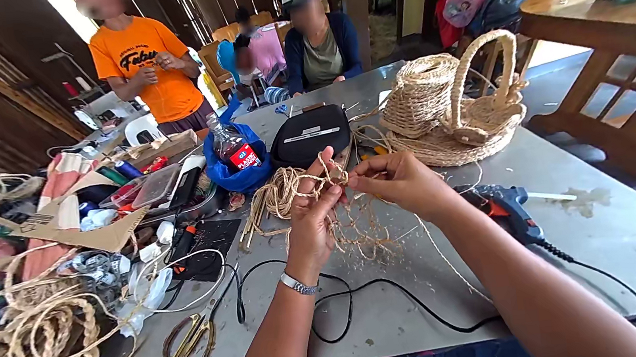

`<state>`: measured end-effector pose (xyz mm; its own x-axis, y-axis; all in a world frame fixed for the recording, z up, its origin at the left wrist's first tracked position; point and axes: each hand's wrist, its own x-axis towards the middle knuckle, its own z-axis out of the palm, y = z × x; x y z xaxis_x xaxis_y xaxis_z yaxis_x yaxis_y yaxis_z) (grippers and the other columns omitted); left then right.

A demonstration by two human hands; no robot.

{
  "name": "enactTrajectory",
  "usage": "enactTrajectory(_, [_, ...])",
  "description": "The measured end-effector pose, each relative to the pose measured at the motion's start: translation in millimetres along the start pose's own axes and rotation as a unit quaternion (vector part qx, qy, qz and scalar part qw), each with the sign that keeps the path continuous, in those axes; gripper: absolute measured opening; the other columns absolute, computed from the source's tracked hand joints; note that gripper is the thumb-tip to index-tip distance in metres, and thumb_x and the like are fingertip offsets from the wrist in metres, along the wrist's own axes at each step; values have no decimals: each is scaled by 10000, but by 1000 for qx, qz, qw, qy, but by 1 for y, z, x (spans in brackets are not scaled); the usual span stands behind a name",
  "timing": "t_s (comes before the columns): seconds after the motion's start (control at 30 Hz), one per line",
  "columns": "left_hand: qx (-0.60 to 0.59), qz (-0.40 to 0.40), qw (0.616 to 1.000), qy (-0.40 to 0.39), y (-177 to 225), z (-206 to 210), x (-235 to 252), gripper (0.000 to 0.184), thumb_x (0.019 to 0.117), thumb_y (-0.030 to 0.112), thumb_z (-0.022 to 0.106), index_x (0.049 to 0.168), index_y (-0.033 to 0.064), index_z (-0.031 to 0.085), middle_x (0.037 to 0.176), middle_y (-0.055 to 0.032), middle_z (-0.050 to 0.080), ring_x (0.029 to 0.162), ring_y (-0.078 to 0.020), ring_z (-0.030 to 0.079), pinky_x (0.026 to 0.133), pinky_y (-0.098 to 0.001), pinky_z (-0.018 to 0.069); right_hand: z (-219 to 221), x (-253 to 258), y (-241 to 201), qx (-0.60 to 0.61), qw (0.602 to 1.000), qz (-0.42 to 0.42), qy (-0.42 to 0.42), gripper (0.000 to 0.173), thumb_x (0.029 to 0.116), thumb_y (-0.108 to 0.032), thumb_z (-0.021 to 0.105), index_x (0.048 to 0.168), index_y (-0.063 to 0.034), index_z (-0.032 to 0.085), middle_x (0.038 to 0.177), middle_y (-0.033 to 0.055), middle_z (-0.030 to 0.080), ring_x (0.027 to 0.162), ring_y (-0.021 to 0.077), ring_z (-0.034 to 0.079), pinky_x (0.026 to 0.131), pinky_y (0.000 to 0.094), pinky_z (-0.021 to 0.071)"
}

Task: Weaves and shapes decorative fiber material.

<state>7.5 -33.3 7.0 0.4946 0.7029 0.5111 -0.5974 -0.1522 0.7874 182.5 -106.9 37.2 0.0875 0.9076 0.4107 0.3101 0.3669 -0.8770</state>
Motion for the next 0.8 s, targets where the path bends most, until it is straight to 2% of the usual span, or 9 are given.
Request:
enactTrajectory(0.07, [11, 0, 1000, 8, 0, 1, 0, 451, 1015, 4, 525, 1434, 159, 589, 1370, -36, 590, 935, -100, 649, 795, -258, 569, 0, 1, 3, -15, 1000, -10, 6, 121, 971, -223, 713, 1001, -113, 752, 843, -14, 677, 657, 55, 578, 574, 216, 483])
enactTrajectory(0.17, [14, 0, 1000, 6, 0, 2, 0, 464, 1019, 8, 506, 1462, 137, 560, 1219, -34, 626, 934, -122, 644, 820, -287, 571, -1, 0, 3, -35, 999, -21, 4, 112, 974, -224, 711, 1006, -123, 745, 1017, 11, 674, 795, 88, 644, 662, 249, 559])
enactTrajectory(0.27, [23, 12, 1000, 1, -2, 2, -1, 477, 1020, 16, 512, 1481, 134, 541, 1207, -38, 636, 937, -123, 643, 827, -290, 568, 1, 1, 3, -42, 999, -29, 9, 105, 986, -203, 698, 1018, -112, 740, 1012, 9, 679, 737, 69, 630, 626, 227, 548])
enactTrajectory(0.5, [59, 36, 997, 19, -4, 2, -1, 430, 1001, 29, 578, 1418, 132, 598, 1200, -26, 639, 922, -109, 643, 793, -266, 571, 4, -1, 0, -66, 997, -27, 13, 107, 1000, -189, 680, 1046, -109, 734, 981, -7, 718, 710, 56, 656, 638, 230, 571])
enactTrajectory(0.57, [65, 38, 997, 21, -5, 2, -1, 429, 1006, 41, 581, 1424, 139, 597, 1228, -27, 635, 937, -108, 642, 801, -270, 571, 4, 0, 4, -97, 994, -56, 22, 115, 1000, -206, 672, 1043, -124, 741, 975, -23, 711, 639, 34, 582, 565, 210, 495])
enactTrajectory(0.6, [70, 41, 997, 19, -5, 1, -1, 435, 1009, 45, 578, 1433, 141, 589, 1238, -26, 630, 946, -109, 638, 809, -273, 567, 4, 0, 6, -114, 990, -79, 29, 123, 995, -201, 665, 1043, -122, 747, 997, -17, 682, 609, 23, 505, 527, 194, 420])
enactTrajectory(0.63, [75, 44, 996, 19, -5, 1, 0, 439, 1010, 44, 576, 1438, 141, 585, 1243, -25, 625, 951, -111, 634, 810, -272, 565, 4, 1, 8, -132, 986, -98, 35, 138, 992, -198, 659, 1049, -118, 755, 1061, 6, 656, 630, 22, 479, 532, 186, 398])
enactTrajectory(0.73, [81, 53, 995, 24, -6, 1, 0, 436, 1006, 38, 580, 1429, 141, 593, 1248, -24, 626, 987, -116, 634, 818, -274, 566, 5, 1, 9, -167, 976, -129, 51, 155, 993, -183, 647, 1069, -114, 763, 1198, 87, 570, 709, 49, 531, 582, 192, 478])
enactTrajectory(0.8, [88, 61, 994, 23, -7, 0, 0, 444, 999, 32, 589, 1430, 138, 593, 1267, -23, 625, 1024, -118, 633, 847, -280, 565, 7, 0, 9, -193, 968, -147, 63, 158, 995, -178, 636, 1068, -119, 763, 1197, 112, 546, 766, 69, 565, 623, 205, 520])
